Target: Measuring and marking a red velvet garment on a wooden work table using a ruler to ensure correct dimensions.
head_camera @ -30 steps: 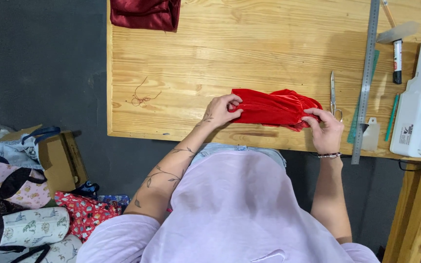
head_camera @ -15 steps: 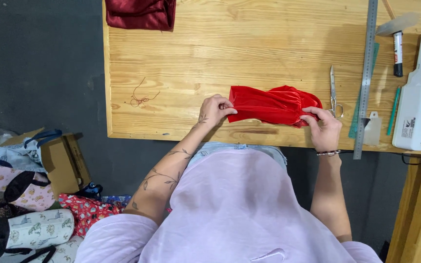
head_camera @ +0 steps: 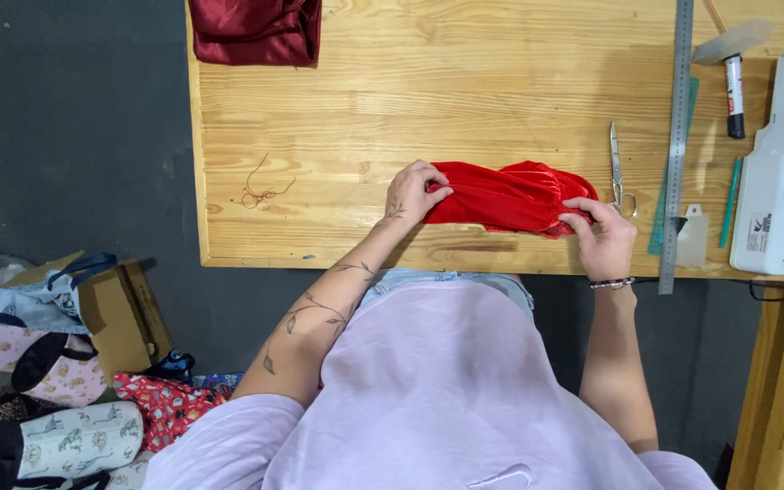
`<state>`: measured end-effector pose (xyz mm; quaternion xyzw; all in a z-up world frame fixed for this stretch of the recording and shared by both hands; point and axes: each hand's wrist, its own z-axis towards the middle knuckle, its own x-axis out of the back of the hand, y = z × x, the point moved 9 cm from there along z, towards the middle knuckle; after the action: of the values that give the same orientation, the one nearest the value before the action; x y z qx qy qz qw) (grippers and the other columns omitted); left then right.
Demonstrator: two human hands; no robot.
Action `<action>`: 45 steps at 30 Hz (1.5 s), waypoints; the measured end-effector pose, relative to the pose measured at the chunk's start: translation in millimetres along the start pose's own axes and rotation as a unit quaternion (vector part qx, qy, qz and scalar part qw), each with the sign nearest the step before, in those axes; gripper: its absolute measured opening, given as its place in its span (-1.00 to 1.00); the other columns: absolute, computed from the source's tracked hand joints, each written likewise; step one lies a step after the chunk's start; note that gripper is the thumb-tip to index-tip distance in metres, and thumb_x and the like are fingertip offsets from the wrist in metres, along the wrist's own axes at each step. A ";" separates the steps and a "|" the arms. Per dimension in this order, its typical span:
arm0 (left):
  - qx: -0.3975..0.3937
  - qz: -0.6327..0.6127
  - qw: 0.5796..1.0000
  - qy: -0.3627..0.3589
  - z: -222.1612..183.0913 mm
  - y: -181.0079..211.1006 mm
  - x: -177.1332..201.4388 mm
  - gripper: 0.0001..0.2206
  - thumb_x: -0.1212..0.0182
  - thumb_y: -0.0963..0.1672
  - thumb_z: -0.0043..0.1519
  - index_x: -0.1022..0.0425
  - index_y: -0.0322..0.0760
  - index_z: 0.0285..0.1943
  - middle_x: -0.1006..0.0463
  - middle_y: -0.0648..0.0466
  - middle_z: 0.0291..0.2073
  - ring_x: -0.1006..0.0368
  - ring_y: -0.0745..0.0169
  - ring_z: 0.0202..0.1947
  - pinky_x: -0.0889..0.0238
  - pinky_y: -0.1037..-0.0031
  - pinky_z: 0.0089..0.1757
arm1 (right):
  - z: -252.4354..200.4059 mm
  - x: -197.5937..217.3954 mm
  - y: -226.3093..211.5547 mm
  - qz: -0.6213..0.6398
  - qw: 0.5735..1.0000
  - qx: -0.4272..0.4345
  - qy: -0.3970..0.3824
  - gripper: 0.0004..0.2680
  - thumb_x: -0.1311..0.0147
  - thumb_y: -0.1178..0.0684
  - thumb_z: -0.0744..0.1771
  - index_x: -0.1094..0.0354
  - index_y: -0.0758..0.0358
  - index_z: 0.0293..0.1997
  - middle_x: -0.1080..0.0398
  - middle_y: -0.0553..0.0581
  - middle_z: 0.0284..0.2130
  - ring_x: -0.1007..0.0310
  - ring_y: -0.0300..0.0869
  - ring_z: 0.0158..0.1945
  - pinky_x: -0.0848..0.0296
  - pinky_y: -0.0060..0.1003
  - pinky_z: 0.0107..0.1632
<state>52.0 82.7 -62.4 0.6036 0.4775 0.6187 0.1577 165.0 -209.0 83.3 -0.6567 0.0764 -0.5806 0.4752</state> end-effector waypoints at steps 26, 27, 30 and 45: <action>-0.316 0.109 0.929 0.159 -68.1 159.2 184.0 -0.96 -0.36 -0.18 0.22 -0.61 -0.17 -0.21 -0.55 0.14 -0.39 -0.52 0.20 -0.30 -0.47 0.46 -0.23 | 16.7 45.6 -89.1 -0.050 0.973 0.191 0.118 -0.89 -0.34 0.11 0.38 -0.55 0.30 -0.10 -0.56 0.14 -0.21 -0.49 0.05 -0.15 -0.31 -0.11 0.09; -0.326 0.124 0.922 0.168 -73.4 165.6 194.0 -0.96 -0.37 -0.18 0.21 -0.60 -0.16 -0.23 -0.54 0.15 -0.41 -0.51 0.22 -0.32 -0.46 0.47 -0.24 | 17.7 47.5 -100.1 -0.056 0.968 0.211 0.126 -0.88 -0.33 0.10 0.39 -0.54 0.34 -0.10 -0.56 0.15 -0.21 -0.49 0.07 -0.15 -0.30 -0.09 0.09; -0.325 0.132 0.921 0.171 -83.9 176.2 211.7 -0.92 -0.41 -0.17 0.18 -0.57 -0.14 -0.29 -0.51 0.18 -0.45 -0.49 0.24 -0.36 -0.44 0.48 -0.27 | 18.4 50.6 -123.0 -0.056 0.963 0.233 0.124 -0.87 -0.31 0.11 0.40 -0.52 0.38 -0.10 -0.54 0.17 -0.21 -0.48 0.09 -0.15 -0.30 -0.07 0.07; -0.297 -0.084 0.941 0.141 -103.3 200.7 250.8 -0.90 -0.42 -0.23 0.17 -0.60 -0.19 -0.23 -0.60 0.11 -0.44 -0.56 0.18 -0.37 -0.43 0.43 -0.22 | 24.9 54.3 -155.6 -0.008 0.974 0.218 0.058 -0.79 0.04 0.02 0.48 -0.26 0.44 -0.14 -0.35 0.31 -0.18 -0.35 0.24 0.00 -0.24 -0.01 0.18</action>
<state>-19.8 135.7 263.1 0.3935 0.3382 0.7959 0.3120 132.7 -147.5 234.9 -0.5031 -0.0293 -0.6244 0.5968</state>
